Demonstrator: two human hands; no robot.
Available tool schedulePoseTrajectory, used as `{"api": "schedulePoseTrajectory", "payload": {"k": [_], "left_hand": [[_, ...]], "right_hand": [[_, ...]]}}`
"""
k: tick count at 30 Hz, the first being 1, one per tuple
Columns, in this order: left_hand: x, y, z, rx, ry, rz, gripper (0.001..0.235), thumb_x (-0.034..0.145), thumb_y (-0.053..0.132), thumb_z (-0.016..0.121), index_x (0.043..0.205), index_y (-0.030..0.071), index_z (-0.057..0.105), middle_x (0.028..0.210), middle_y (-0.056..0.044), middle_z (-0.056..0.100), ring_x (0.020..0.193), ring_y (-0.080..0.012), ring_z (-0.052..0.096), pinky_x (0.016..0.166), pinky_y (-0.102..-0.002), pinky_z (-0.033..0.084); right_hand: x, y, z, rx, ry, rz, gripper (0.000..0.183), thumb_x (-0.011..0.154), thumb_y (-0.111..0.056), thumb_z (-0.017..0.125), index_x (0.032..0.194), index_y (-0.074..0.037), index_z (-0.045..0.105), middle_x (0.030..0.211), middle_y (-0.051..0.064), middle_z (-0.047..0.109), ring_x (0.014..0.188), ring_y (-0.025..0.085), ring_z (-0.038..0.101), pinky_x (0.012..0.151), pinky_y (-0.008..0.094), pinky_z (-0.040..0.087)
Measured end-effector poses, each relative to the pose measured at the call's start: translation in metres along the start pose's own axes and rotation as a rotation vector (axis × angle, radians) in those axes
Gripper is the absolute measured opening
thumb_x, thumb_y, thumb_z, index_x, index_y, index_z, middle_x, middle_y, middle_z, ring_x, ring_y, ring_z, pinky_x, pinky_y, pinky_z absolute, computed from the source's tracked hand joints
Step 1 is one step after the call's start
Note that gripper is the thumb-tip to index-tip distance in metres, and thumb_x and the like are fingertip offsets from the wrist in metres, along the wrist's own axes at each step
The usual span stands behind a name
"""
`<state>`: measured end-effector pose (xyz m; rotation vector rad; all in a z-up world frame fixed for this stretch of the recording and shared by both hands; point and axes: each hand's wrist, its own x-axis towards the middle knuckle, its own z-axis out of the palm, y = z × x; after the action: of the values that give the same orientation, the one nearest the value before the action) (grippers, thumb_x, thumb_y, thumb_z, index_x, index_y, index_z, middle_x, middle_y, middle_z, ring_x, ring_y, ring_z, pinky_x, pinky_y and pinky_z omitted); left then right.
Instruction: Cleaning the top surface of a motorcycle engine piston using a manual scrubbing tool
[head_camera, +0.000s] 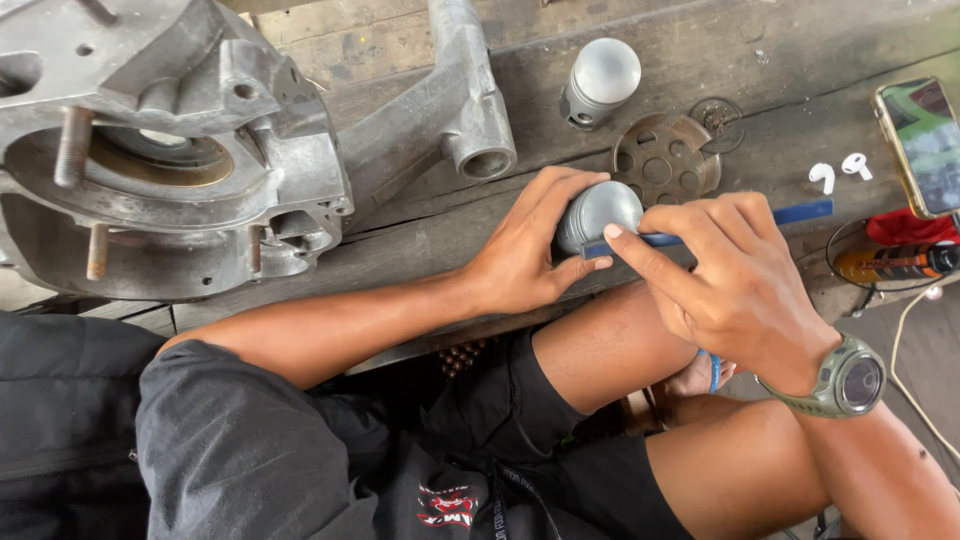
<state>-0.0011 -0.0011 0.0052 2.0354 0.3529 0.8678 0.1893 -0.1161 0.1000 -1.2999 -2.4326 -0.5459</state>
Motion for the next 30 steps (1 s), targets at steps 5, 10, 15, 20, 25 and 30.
{"api": "schedulePoseTrajectory", "payload": {"k": [5,10,15,20,25,30], "left_hand": [[-0.001,0.000,0.001,-0.020,0.003,-0.033,0.071,0.094,0.029,0.079,0.149,0.009,0.039,0.143,-0.017,0.050,0.137,-0.0326,0.053,0.119,-0.044,0.043],[0.000,0.002,-0.001,-0.039,0.023,-0.043,0.068,0.095,0.032,0.076,0.147,0.009,0.039,0.143,-0.015,0.050,0.136,-0.0321,0.055,0.117,-0.044,0.046],[0.001,0.001,0.000,-0.038,0.065,-0.023,0.066,0.095,0.034,0.076,0.146,0.009,0.042,0.143,-0.015,0.053,0.136,-0.0314,0.055,0.118,-0.044,0.045],[0.000,0.001,0.001,-0.049,0.054,-0.087,0.070,0.093,0.037,0.076,0.147,0.010,0.040,0.147,-0.013,0.056,0.137,-0.0315,0.058,0.116,-0.043,0.046],[-0.001,0.000,0.002,-0.074,0.036,-0.144,0.074,0.094,0.042,0.074,0.150,0.011,0.037,0.151,-0.012,0.055,0.139,-0.0326,0.058,0.115,-0.044,0.047],[0.000,0.000,0.002,-0.057,0.050,-0.157,0.076,0.092,0.043,0.075,0.149,0.009,0.038,0.148,-0.011,0.058,0.134,-0.0305,0.061,0.111,-0.042,0.048]], "right_hand": [[-0.014,0.017,0.009,-0.053,0.007,0.096,0.047,0.091,0.015,0.071,0.130,-0.010,0.074,0.112,0.012,0.069,0.093,0.028,0.058,0.086,0.041,0.040],[-0.009,0.008,0.008,0.005,0.007,0.034,0.042,0.099,0.009,0.073,0.136,-0.011,0.068,0.108,0.012,0.067,0.086,0.027,0.056,0.081,0.041,0.039],[-0.014,0.020,0.008,-0.071,0.055,0.118,0.046,0.094,0.017,0.061,0.128,-0.010,0.077,0.114,0.014,0.068,0.092,0.033,0.059,0.083,0.044,0.042],[-0.007,0.007,0.003,-0.003,0.044,0.038,0.041,0.099,0.010,0.070,0.135,-0.009,0.070,0.111,0.013,0.068,0.091,0.029,0.059,0.084,0.042,0.041],[-0.022,0.023,0.017,-0.034,0.071,0.090,0.051,0.091,0.018,0.071,0.134,-0.010,0.073,0.111,0.014,0.069,0.093,0.028,0.057,0.084,0.040,0.041],[-0.005,0.004,0.001,0.038,0.054,0.033,0.032,0.102,0.007,0.072,0.131,-0.007,0.072,0.107,0.012,0.068,0.087,0.028,0.059,0.079,0.041,0.041]]}}
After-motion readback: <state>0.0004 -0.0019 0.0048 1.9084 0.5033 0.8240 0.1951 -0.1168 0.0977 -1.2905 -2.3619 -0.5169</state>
